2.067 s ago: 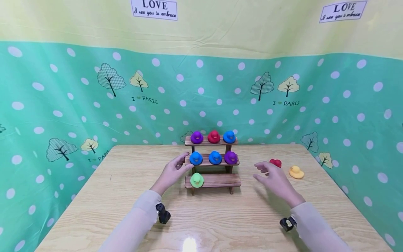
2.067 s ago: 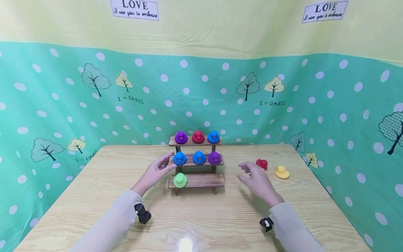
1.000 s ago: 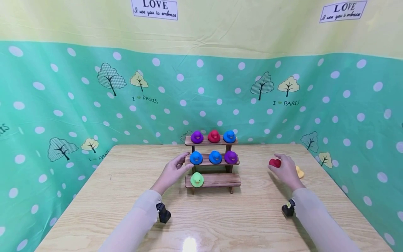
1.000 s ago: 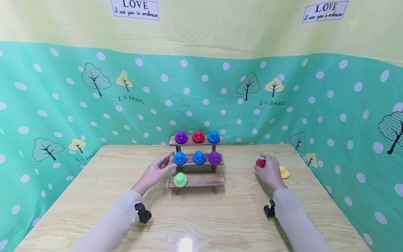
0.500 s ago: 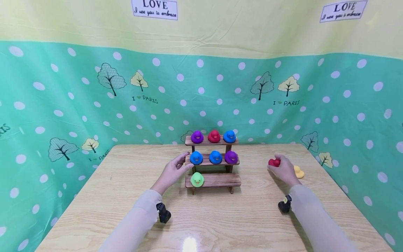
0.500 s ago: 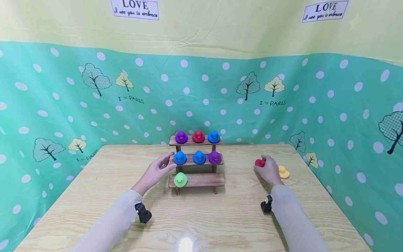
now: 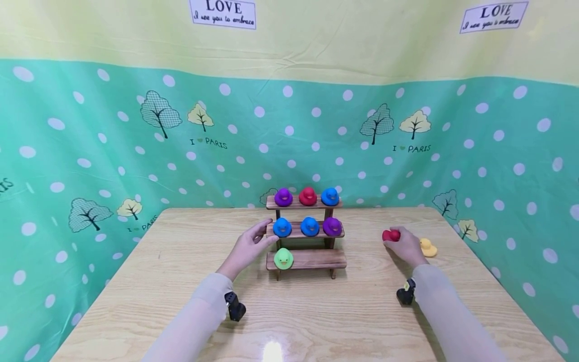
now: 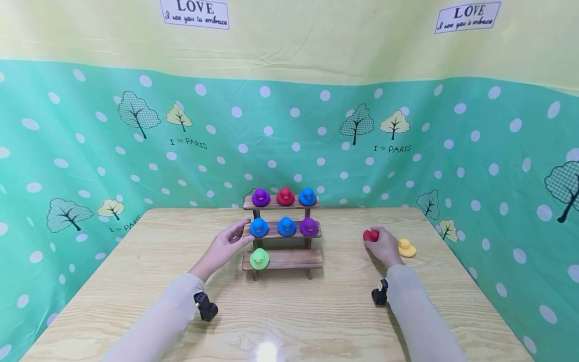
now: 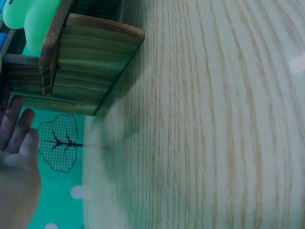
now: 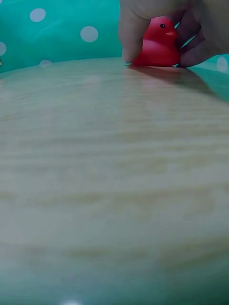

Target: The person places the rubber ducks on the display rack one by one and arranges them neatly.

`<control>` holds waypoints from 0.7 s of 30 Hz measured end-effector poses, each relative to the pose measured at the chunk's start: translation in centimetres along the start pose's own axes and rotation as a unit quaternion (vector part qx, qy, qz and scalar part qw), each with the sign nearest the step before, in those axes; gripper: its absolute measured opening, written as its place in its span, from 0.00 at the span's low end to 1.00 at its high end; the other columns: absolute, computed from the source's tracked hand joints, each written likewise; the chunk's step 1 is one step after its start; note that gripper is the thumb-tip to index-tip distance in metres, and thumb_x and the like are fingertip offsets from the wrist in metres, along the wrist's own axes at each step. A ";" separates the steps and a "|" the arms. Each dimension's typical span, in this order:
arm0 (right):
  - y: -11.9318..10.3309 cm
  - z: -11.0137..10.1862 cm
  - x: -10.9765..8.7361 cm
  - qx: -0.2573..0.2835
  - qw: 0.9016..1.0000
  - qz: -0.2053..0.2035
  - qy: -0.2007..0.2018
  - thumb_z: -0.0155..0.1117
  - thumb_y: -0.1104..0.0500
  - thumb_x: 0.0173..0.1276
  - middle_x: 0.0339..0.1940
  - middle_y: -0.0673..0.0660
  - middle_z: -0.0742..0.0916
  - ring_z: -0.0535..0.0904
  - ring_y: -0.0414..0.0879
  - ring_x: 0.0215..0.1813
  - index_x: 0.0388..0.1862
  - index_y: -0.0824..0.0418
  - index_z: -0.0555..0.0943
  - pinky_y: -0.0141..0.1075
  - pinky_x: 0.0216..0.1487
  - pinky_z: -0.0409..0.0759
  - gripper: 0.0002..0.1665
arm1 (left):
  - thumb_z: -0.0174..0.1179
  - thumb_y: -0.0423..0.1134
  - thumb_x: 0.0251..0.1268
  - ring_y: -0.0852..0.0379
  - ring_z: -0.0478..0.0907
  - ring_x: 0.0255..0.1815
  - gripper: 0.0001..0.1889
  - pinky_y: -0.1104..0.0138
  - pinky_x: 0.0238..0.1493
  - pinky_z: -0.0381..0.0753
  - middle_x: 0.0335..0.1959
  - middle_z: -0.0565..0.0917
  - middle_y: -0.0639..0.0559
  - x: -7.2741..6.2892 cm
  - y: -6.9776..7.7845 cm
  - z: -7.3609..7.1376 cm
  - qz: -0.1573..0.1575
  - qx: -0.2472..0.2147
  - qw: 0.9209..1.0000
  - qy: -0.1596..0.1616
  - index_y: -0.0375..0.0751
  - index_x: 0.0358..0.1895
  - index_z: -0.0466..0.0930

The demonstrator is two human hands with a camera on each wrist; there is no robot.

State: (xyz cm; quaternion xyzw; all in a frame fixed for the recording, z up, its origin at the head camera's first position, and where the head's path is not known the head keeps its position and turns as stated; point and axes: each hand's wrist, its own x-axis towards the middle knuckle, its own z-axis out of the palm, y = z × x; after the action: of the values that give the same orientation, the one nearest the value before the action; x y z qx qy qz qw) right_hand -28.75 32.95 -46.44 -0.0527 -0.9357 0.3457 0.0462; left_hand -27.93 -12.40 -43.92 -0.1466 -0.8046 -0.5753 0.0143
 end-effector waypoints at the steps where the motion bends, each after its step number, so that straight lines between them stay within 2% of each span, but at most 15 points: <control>1: 0.0 -0.1 0.0 -0.003 1.000 -0.002 -0.002 0.64 0.60 0.70 0.64 0.80 0.72 0.69 0.73 0.64 0.70 0.77 0.65 0.62 0.65 0.72 0.36 | 0.68 0.52 0.65 0.45 0.67 0.71 0.35 0.57 0.73 0.66 0.71 0.72 0.43 0.0 0.0 0.0 -0.001 0.001 1.000 0.000 0.44 0.73 0.69; 10: -0.6 -0.4 -0.1 -0.009 0.999 -0.002 -0.051 0.65 0.60 0.65 0.62 0.79 0.74 0.71 0.72 0.62 0.69 0.78 0.63 0.62 0.64 0.73 0.39 | 0.68 0.53 0.65 0.47 0.68 0.71 0.35 0.58 0.73 0.66 0.70 0.72 0.43 0.0 0.0 0.0 -0.008 0.001 1.000 -0.001 0.45 0.73 0.69; 21: -0.4 -0.5 -0.2 0.009 0.998 0.005 -0.057 0.64 0.63 0.66 0.63 0.79 0.73 0.70 0.70 0.61 0.71 0.75 0.63 0.59 0.62 0.76 0.38 | 0.68 0.54 0.65 0.47 0.68 0.71 0.36 0.58 0.73 0.66 0.70 0.73 0.43 0.0 -0.1 -0.1 -0.009 0.000 1.000 -0.002 0.46 0.73 0.69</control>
State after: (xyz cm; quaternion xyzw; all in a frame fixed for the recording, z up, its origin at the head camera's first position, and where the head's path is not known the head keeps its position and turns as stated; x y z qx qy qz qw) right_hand -28.49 32.94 -45.79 -0.0373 -0.9334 0.3569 -0.0089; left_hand -27.97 -12.48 -43.97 -0.1404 -0.8061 -0.5748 0.0079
